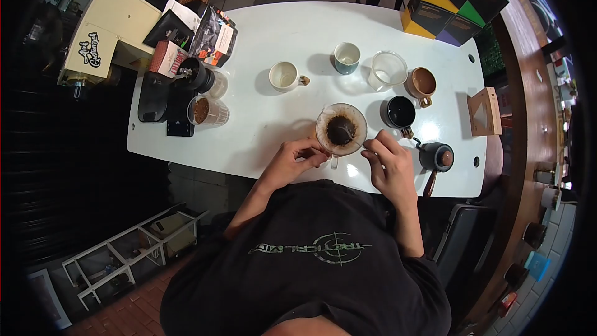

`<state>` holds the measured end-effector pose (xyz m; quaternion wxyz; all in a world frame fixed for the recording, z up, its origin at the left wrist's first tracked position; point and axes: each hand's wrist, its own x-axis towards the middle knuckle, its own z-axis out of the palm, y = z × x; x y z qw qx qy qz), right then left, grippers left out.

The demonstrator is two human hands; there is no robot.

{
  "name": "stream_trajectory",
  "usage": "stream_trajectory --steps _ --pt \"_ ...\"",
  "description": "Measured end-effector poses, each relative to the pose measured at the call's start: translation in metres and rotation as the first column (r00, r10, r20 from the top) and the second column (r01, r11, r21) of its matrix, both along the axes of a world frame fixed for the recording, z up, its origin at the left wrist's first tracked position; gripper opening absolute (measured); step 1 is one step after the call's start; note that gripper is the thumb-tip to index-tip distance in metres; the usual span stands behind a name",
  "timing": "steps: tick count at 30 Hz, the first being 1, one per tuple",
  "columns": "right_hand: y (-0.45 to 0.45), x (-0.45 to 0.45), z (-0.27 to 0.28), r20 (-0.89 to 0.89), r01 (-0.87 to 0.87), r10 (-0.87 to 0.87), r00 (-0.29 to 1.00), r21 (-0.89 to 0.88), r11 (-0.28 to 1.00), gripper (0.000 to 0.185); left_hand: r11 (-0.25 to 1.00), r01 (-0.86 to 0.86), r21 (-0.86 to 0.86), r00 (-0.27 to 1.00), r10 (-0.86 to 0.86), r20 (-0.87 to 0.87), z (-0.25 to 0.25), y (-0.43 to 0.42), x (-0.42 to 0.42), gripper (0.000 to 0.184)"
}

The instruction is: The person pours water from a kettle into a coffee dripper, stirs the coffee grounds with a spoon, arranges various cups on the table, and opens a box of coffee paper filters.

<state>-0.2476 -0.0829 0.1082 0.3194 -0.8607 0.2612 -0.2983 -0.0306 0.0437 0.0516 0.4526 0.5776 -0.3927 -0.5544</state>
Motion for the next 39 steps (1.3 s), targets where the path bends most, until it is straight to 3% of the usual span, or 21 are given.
stream_trajectory --steps 9,11,15,22,26,31,36,39 --pt "-0.002 0.002 0.007 -0.014 0.059 -0.063 0.998 -0.206 0.977 0.014 1.000 0.016 -0.019 0.990 -0.014 0.142 0.002 -0.002 -0.002 0.015" --pt "-0.005 0.008 0.001 -0.032 0.060 -0.069 0.997 -0.232 0.971 0.014 1.000 0.011 -0.025 0.995 -0.008 0.101 0.004 -0.003 -0.003 0.016" --pt "0.003 0.012 -0.010 0.004 0.075 -0.075 0.997 -0.103 0.992 0.012 0.999 0.025 -0.022 0.996 -0.027 -0.084 0.000 0.000 -0.006 0.021" --pt "0.004 0.010 -0.005 0.011 0.128 -0.130 0.991 0.114 0.985 0.008 0.996 -0.003 -0.088 0.992 -0.008 -0.122 -0.012 0.003 -0.011 0.023" --pt "0.002 0.008 0.001 0.020 0.146 -0.149 0.989 0.110 0.983 0.008 0.995 -0.024 -0.094 0.996 0.015 -0.091 -0.014 0.006 -0.012 0.023" --pt "0.001 0.004 0.003 0.051 0.111 -0.108 0.993 -0.055 0.992 0.010 0.988 -0.082 -0.133 0.993 0.070 -0.094 -0.010 0.007 -0.016 0.021" --pt "0.000 0.003 0.006 0.085 0.041 -0.039 0.996 -0.026 0.999 0.010 0.989 -0.085 -0.118 0.996 0.085 -0.011 -0.012 0.005 -0.014 0.023" --pt "-0.004 0.007 0.001 0.012 -0.013 0.013 1.000 -0.013 1.000 0.008 0.988 -0.104 -0.112 0.995 0.104 -0.001 -0.007 0.003 -0.018 0.023"
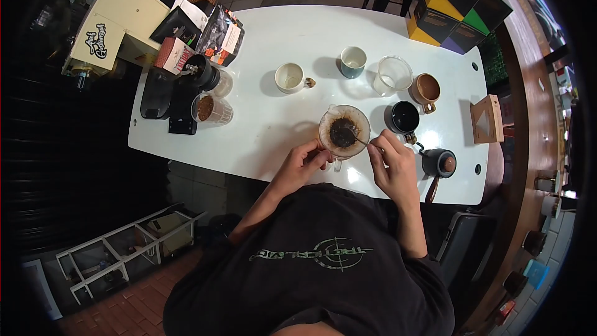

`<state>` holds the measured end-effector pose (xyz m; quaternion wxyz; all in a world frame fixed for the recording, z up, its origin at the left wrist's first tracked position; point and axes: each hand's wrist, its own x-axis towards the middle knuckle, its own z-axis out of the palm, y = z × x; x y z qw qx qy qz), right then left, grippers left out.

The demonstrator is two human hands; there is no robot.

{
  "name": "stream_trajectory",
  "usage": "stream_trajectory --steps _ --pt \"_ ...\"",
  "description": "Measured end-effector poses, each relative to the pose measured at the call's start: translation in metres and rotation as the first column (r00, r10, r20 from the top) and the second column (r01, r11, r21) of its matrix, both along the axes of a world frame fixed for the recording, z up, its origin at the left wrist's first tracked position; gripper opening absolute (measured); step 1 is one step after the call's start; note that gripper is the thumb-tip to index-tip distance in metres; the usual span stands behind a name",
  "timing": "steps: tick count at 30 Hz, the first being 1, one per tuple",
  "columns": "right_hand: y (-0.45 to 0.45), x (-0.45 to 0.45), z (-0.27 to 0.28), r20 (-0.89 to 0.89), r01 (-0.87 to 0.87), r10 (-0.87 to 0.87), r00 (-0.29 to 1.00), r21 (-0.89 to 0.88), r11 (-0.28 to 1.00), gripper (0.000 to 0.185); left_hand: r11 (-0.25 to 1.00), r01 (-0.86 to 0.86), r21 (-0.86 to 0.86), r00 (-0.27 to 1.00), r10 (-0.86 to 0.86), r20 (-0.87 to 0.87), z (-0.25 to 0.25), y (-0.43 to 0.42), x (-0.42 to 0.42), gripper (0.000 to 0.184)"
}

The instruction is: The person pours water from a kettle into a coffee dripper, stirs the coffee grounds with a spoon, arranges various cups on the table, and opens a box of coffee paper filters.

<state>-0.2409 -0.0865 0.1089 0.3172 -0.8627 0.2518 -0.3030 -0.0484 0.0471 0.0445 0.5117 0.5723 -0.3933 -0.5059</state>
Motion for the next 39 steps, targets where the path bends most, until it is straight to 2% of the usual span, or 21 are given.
stream_trajectory --steps 4,6,9,13,19,23,27,33,35,39 --pt "-0.001 -0.001 -0.001 0.001 0.029 -0.029 1.000 -0.054 0.998 0.009 1.000 -0.027 0.012 0.999 0.027 -0.018 0.000 0.000 -0.002 0.023" --pt "-0.002 -0.004 0.003 0.041 0.046 -0.040 0.998 -0.144 0.988 0.010 1.000 -0.026 0.013 1.000 0.026 0.001 0.003 0.000 -0.003 0.023" --pt "-0.007 0.001 -0.001 0.000 0.024 -0.025 1.000 -0.193 0.981 0.011 0.999 -0.026 0.038 0.999 0.027 -0.027 0.002 0.000 -0.003 0.020" --pt "-0.002 0.005 -0.005 -0.011 -0.024 0.023 1.000 -0.086 0.996 0.011 0.998 -0.038 0.049 0.998 0.040 -0.044 0.002 0.002 -0.003 0.020" --pt "-0.008 -0.002 0.005 0.043 0.024 -0.024 0.999 0.018 1.000 0.009 0.999 -0.018 0.049 0.998 0.021 -0.062 0.004 0.000 0.000 0.020" --pt "-0.010 0.004 0.000 -0.010 -0.042 0.042 0.999 -0.005 0.999 0.011 0.997 -0.052 0.050 0.995 0.056 -0.083 0.003 0.000 -0.002 0.020" --pt "-0.011 0.001 -0.002 0.014 0.051 -0.050 0.999 -0.181 0.982 0.012 0.999 -0.042 0.035 0.995 0.045 -0.088 0.004 0.000 -0.001 0.020" --pt "-0.007 0.007 -0.003 -0.041 -0.019 0.014 0.999 -0.128 0.992 0.011 0.998 -0.061 0.030 0.991 0.064 -0.120 0.002 -0.001 -0.003 0.019" --pt "-0.004 0.006 -0.001 0.008 0.002 -0.002 1.000 -0.033 0.999 0.010 0.998 -0.065 0.008 0.990 0.065 -0.125 -0.001 0.000 -0.002 0.017" --pt "-0.005 0.006 0.003 0.042 -0.007 0.007 0.999 -0.005 1.000 0.010 0.999 -0.050 -0.007 0.990 0.049 -0.129 0.000 0.001 -0.001 0.013"
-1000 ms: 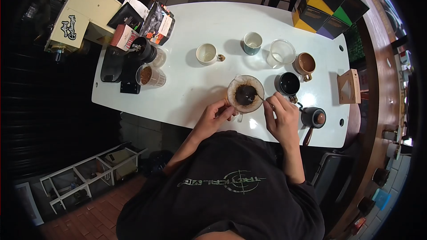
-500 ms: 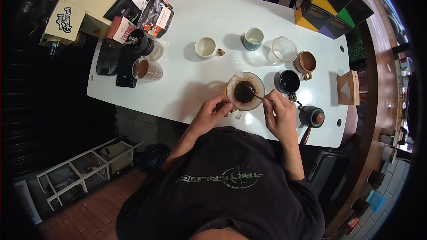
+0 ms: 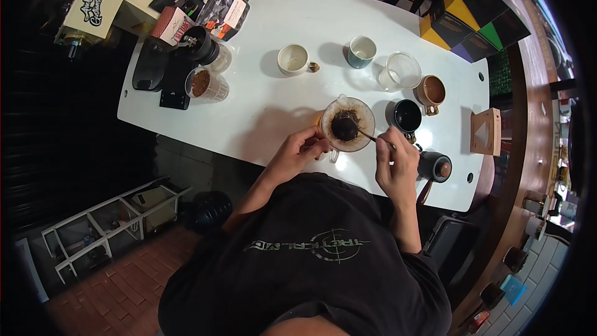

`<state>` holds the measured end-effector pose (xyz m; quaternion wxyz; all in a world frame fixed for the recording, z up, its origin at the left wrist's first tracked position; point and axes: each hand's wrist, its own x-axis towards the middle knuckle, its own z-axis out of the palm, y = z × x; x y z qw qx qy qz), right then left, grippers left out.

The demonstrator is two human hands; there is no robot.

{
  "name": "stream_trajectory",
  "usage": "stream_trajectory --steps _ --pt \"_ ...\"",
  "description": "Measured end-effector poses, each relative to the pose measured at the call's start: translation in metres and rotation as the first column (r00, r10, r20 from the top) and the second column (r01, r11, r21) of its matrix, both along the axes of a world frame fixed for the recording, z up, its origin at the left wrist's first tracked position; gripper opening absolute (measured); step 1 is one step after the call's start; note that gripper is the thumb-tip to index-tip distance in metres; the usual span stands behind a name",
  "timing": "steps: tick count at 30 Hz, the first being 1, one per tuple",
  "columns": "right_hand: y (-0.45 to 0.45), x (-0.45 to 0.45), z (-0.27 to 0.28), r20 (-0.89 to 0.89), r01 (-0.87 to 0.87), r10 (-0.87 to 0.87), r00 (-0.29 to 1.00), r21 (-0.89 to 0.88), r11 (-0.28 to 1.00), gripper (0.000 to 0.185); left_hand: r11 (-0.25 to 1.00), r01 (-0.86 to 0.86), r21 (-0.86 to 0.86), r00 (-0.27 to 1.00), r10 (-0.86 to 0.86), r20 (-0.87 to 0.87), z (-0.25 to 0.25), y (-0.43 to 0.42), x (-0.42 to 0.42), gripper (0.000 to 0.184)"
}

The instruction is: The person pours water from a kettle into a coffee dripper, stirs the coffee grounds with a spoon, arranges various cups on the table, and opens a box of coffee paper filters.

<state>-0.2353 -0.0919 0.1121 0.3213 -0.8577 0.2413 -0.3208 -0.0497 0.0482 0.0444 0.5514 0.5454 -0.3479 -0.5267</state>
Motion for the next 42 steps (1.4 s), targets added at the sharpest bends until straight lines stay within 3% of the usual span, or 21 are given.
stream_trajectory --steps 2,4,7,10,16,18,19,23,26,30,36,39,42 --pt "-0.001 0.003 -0.005 -0.018 -0.017 0.017 1.000 0.010 1.000 0.011 1.000 0.000 0.015 1.000 0.000 0.006 0.004 -0.001 -0.001 0.013" --pt "-0.002 0.004 -0.007 -0.055 0.012 -0.018 0.998 -0.118 0.993 0.012 1.000 -0.003 0.030 1.000 0.003 0.012 0.004 -0.002 -0.001 0.013" --pt "-0.003 0.003 -0.006 -0.033 0.043 -0.049 0.998 -0.166 0.985 0.012 0.999 -0.006 0.033 1.000 0.005 0.025 0.004 -0.001 -0.001 0.015" --pt "-0.002 0.005 -0.007 -0.068 -0.037 0.032 0.997 -0.077 0.996 0.011 0.999 -0.001 0.040 1.000 0.001 0.018 0.004 -0.002 -0.001 0.015" --pt "-0.001 -0.004 -0.001 -0.023 0.017 -0.017 1.000 0.034 0.999 0.007 0.999 0.005 0.037 1.000 -0.006 0.016 0.000 0.000 0.000 0.015" --pt "0.000 0.000 -0.002 -0.044 -0.056 0.059 0.997 0.071 0.996 0.007 0.999 0.003 0.037 1.000 -0.003 0.014 0.001 -0.001 0.000 0.016" --pt "-0.001 0.002 -0.003 -0.062 -0.051 0.049 0.997 -0.040 0.998 0.008 0.999 0.002 0.038 1.000 -0.003 0.015 0.001 -0.001 0.000 0.016" --pt "-0.002 0.000 -0.006 -0.061 0.032 -0.040 0.997 -0.127 0.991 0.010 0.999 -0.012 0.041 1.000 0.012 0.009 0.000 0.000 -0.001 0.019" --pt "-0.001 0.003 -0.003 -0.097 -0.059 0.049 0.994 -0.099 0.993 0.011 0.999 -0.008 0.041 1.000 0.008 0.005 0.002 -0.001 -0.001 0.018" --pt "-0.001 -0.001 0.000 -0.022 -0.038 0.037 0.999 -0.022 0.999 0.013 0.999 0.003 0.034 1.000 -0.003 0.003 0.000 0.000 0.000 0.018" --pt "-0.003 0.005 -0.007 -0.060 -0.011 0.002 0.998 -0.152 0.988 0.013 0.999 -0.005 0.045 1.000 0.005 -0.004 0.002 0.000 0.000 0.018" --pt "0.002 0.006 -0.008 -0.047 -0.057 0.055 0.997 -0.057 0.997 0.014 0.999 -0.002 0.051 1.000 0.001 0.011 0.003 -0.001 -0.001 0.017" --pt "-0.001 0.003 -0.009 -0.018 -0.008 0.006 1.000 -0.097 0.995 0.014 0.999 -0.007 0.038 1.000 0.007 0.005 0.001 0.000 -0.001 0.016"
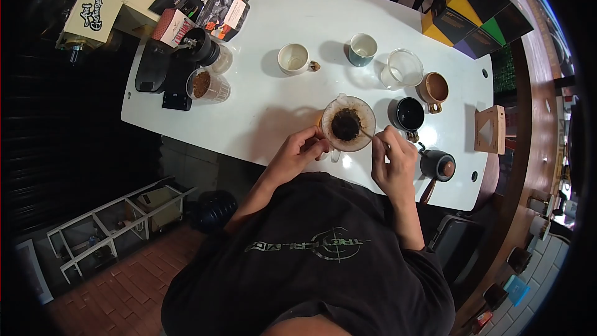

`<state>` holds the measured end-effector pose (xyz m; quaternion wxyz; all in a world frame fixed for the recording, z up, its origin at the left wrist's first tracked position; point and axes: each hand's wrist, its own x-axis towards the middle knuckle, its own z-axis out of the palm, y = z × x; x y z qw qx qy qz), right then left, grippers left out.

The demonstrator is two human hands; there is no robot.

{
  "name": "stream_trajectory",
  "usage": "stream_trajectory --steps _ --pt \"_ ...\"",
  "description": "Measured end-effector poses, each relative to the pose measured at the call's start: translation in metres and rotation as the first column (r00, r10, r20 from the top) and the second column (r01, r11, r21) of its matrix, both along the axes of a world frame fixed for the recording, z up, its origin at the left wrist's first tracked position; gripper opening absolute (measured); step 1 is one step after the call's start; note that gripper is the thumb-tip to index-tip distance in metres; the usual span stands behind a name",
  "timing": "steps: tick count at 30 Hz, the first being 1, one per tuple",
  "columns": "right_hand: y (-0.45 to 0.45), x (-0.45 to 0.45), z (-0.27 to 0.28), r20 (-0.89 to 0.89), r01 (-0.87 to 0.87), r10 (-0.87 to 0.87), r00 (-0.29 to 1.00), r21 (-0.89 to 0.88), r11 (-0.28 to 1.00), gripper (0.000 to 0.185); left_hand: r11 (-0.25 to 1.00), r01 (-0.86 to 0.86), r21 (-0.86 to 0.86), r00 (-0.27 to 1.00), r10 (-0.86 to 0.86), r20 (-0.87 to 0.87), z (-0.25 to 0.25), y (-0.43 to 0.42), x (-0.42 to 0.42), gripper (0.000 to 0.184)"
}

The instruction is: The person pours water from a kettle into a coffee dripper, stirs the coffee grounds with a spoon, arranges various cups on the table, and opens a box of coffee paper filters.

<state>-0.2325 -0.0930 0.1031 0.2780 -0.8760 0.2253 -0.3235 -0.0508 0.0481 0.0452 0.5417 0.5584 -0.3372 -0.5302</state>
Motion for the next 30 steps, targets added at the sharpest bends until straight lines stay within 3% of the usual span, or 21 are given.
stream_trajectory --steps 3,9,16,18,25,30 --pt "-0.0024 0.0038 0.0019 -0.006 0.008 -0.008 1.000 -0.094 0.996 0.015 1.000 -0.004 0.015 1.000 0.004 0.014 0.0044 -0.0010 -0.0005 0.015" --pt "-0.0002 0.0050 0.0041 -0.001 -0.082 0.082 0.997 -0.036 0.996 0.019 1.000 0.008 0.026 1.000 -0.008 -0.005 0.0048 -0.0016 0.0002 0.013" --pt "-0.0012 0.0060 0.0027 -0.003 0.007 -0.007 1.000 -0.154 0.988 0.017 1.000 -0.003 -0.001 1.000 0.003 -0.004 0.0036 -0.0017 -0.0019 0.011" --pt "-0.0002 0.0046 0.0029 -0.046 -0.055 0.054 0.997 -0.034 0.998 0.015 1.000 0.002 -0.010 1.000 -0.002 -0.009 0.0005 -0.0009 -0.0011 0.011" --pt "-0.0030 0.0028 0.0025 0.005 -0.037 0.037 0.999 0.062 0.997 0.014 1.000 0.014 -0.010 1.000 -0.014 0.010 -0.0006 -0.0007 -0.0003 0.011" --pt "-0.0019 0.0017 0.0056 0.005 0.031 -0.030 1.000 -0.066 0.997 0.014 1.000 0.005 0.000 1.000 -0.005 -0.002 0.0016 -0.0002 -0.0007 0.014"
